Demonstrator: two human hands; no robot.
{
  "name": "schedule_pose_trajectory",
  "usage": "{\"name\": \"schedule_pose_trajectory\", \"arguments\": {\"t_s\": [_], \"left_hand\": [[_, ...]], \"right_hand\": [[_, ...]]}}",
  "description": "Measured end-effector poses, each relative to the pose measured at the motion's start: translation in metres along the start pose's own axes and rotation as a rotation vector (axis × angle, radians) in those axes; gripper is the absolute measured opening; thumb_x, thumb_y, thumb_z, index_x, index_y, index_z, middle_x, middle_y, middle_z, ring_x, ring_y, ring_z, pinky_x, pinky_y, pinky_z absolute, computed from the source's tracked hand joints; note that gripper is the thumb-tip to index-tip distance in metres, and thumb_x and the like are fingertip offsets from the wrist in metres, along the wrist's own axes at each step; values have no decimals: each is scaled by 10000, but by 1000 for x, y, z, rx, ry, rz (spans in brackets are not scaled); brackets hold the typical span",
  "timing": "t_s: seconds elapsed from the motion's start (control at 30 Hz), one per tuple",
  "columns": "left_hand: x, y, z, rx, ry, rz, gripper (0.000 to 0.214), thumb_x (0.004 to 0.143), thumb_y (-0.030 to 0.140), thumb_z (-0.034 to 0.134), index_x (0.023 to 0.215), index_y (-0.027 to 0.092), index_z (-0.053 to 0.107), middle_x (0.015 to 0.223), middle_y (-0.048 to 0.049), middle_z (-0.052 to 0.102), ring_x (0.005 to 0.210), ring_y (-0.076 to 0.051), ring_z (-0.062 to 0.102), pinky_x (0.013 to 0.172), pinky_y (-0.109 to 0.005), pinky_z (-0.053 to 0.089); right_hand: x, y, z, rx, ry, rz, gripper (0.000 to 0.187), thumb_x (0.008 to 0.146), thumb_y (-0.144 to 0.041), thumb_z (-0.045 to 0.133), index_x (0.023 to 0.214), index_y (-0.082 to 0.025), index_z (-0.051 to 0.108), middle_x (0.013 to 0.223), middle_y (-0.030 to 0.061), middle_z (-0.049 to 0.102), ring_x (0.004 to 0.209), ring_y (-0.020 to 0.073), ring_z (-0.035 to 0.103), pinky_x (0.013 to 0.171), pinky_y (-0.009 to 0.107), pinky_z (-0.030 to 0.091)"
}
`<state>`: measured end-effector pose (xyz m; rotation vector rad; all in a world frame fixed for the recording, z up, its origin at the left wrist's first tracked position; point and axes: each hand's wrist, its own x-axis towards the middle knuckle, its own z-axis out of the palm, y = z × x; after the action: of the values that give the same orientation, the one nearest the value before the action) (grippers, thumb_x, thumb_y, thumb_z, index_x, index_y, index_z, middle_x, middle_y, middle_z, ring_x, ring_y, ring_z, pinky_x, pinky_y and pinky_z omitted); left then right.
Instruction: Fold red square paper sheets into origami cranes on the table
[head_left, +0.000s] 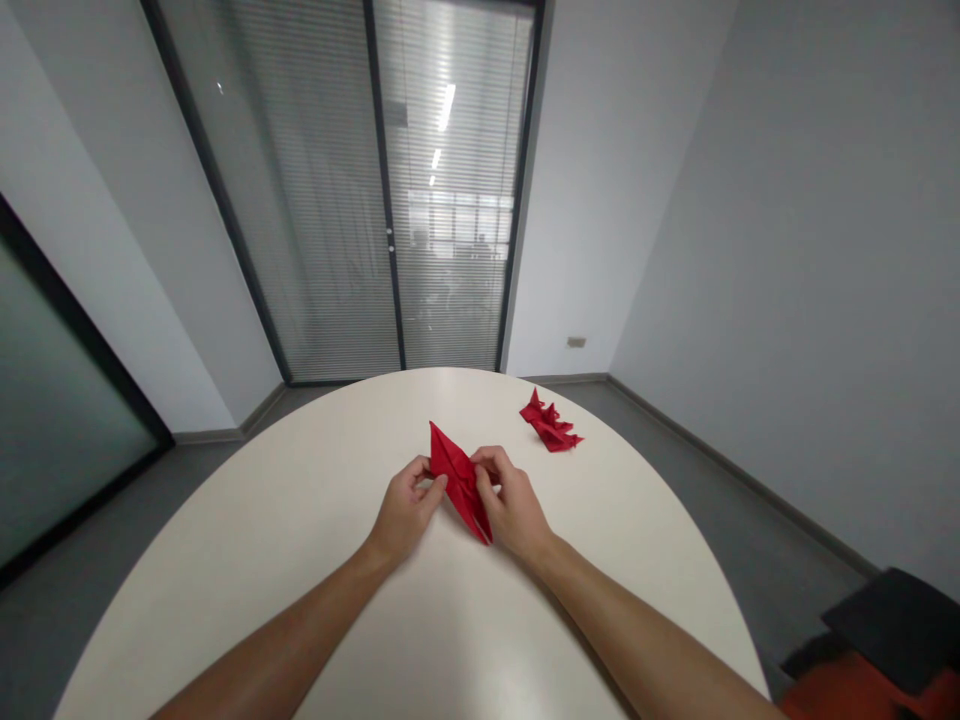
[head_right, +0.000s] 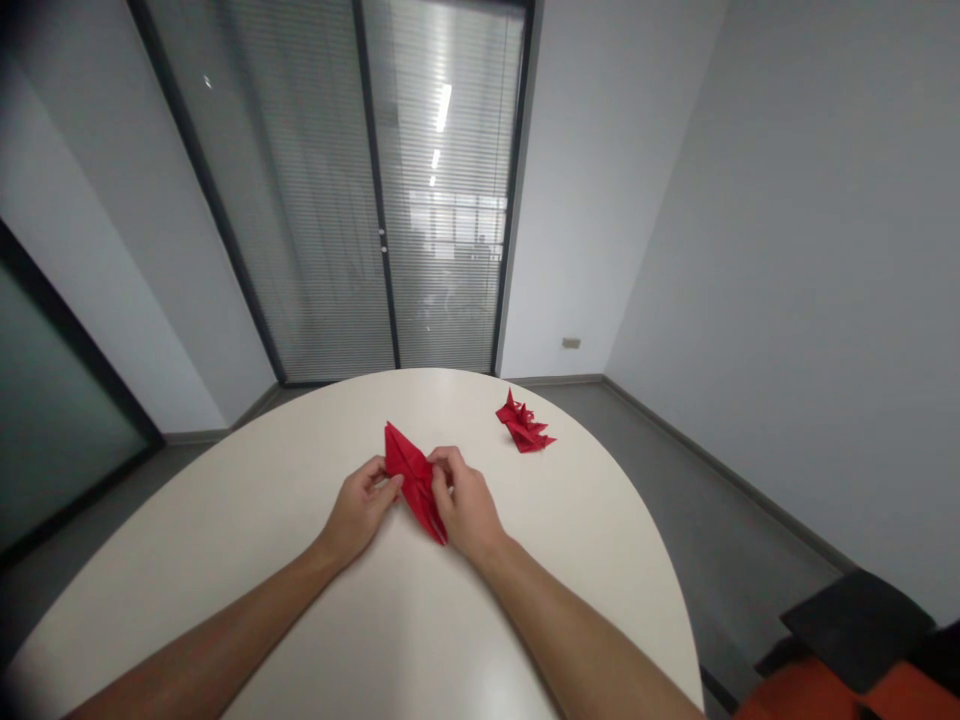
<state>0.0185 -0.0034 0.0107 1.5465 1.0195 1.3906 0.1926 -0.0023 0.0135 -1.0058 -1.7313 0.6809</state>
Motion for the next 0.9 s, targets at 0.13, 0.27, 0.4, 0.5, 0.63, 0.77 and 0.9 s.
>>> {"name": "schedule_pose_trajectory", "arguments": {"t_s": [0.13, 0.27, 0.4, 0.5, 0.63, 0.77, 0.9], "left_hand": [[-1, 3, 1, 16, -2, 13, 192, 848, 368, 625, 874, 178, 641, 830, -36, 692, 744, -178, 656, 660, -264, 536], [-1, 2, 1, 17, -3, 18, 190, 870, 363, 611, 909, 179, 640, 875, -47, 701, 800, -187, 664, 692, -269, 541], [-1, -2, 0, 14, 15, 8, 192, 873, 360, 613, 909, 174, 640, 871, -46, 688, 789, -185, 656, 692, -275, 538], [2, -6, 0, 44, 54, -1, 194, 866, 363, 616, 884, 172, 648, 791, -28, 674, 758, -183, 648, 681, -273, 522], [6, -11, 0, 28, 104, -53, 254, 826, 384, 644, 950, 164, 674, 850, -49, 706, 736, -184, 642, 628, -270, 499], [6, -13, -1, -20, 122, -96, 363, 838, 488, 627, 984, 159, 673, 945, -86, 717, 713, -186, 629, 591, -282, 499], [5, -10, -3, -34, 128, -93, 403, 883, 548, 563, 959, 167, 670, 969, -92, 701, 786, -207, 637, 616, -293, 520]], "right_hand": [[1, -1, 1, -13, -5, 16, 166, 964, -304, 503, 1065, -235, 615, 934, 37, 696, 760, 186, 619, 695, 309, 473], [1, -2, 2, 3, 10, 30, 208, 888, -326, 647, 1067, -225, 617, 927, 35, 702, 766, 188, 627, 721, 321, 499], [2, -1, 2, 5, 24, 8, 127, 948, -295, 540, 974, -225, 643, 935, 47, 700, 803, 190, 638, 723, 326, 509], [3, -3, 0, -21, 93, -95, 121, 948, -270, 526, 932, -223, 637, 1037, 80, 676, 928, 212, 632, 753, 333, 517], [3, -5, -3, -70, 125, -169, 113, 958, -259, 517, 928, -222, 620, 989, 81, 669, 930, 220, 624, 791, 354, 517], [1, 0, -3, -47, 139, -118, 130, 982, -283, 498, 984, -222, 613, 1021, 77, 709, 972, 228, 654, 887, 386, 510], [2, 5, -2, 14, 190, -55, 135, 996, -316, 491, 1015, -234, 597, 1050, 72, 726, 1000, 234, 677, 891, 385, 523]]}}
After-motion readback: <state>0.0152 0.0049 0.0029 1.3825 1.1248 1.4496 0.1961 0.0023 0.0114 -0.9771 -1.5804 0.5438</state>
